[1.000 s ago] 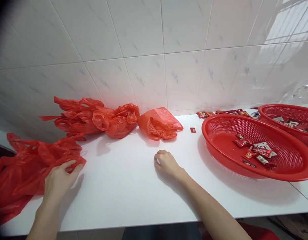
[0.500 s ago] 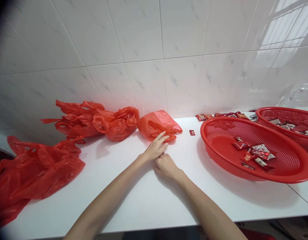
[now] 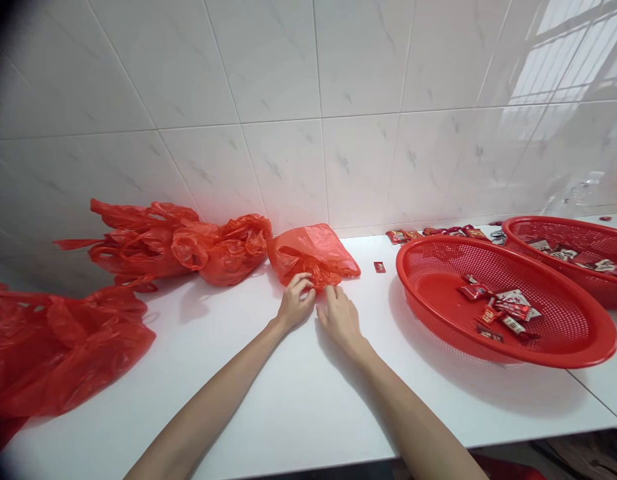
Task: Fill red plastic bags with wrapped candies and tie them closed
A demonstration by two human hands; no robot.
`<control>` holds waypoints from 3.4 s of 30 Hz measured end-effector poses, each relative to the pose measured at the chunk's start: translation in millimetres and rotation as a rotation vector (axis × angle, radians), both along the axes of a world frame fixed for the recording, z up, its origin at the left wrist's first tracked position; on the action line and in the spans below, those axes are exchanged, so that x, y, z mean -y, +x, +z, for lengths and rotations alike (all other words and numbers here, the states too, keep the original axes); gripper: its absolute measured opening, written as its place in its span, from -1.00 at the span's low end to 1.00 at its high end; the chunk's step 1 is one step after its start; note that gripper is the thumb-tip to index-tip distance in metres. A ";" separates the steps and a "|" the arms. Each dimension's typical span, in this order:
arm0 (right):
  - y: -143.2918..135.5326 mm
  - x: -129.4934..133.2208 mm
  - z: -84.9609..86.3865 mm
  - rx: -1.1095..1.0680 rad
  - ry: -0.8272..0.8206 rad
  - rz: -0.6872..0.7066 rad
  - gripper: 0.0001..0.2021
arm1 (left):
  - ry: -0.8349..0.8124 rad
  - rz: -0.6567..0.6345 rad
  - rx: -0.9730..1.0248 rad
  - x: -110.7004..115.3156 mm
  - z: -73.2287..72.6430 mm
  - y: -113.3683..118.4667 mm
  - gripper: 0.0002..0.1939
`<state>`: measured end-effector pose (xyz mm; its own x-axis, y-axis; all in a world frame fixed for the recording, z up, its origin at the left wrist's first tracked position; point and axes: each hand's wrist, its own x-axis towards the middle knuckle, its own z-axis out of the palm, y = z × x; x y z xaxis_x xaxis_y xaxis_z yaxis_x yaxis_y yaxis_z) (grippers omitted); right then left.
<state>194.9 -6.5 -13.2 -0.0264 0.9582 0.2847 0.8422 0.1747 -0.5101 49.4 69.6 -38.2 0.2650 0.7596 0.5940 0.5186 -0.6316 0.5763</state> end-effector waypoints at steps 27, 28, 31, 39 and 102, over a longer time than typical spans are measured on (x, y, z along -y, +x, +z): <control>19.9 -6.9 2.3 -0.659 0.256 -0.012 -0.41 | -0.815 -0.298 1.015 17.4 12.8 -20.6 -0.59; 20.9 -7.0 1.7 -0.652 0.257 -0.025 -0.41 | -0.833 -0.286 1.016 17.0 13.8 -20.7 -0.57; 23.9 -7.7 1.4 -0.705 0.251 -0.052 -0.45 | -0.849 -0.217 0.980 15.7 13.5 -20.8 -0.53; 32.7 -17.0 10.1 -1.172 0.205 -0.210 -0.71 | -0.809 -0.198 0.966 13.4 10.3 -26.3 -0.76; 15.4 2.3 34.8 -1.327 0.207 0.062 -0.74 | 0.290 -0.118 -0.124 55.4 -1.8 4.6 -0.31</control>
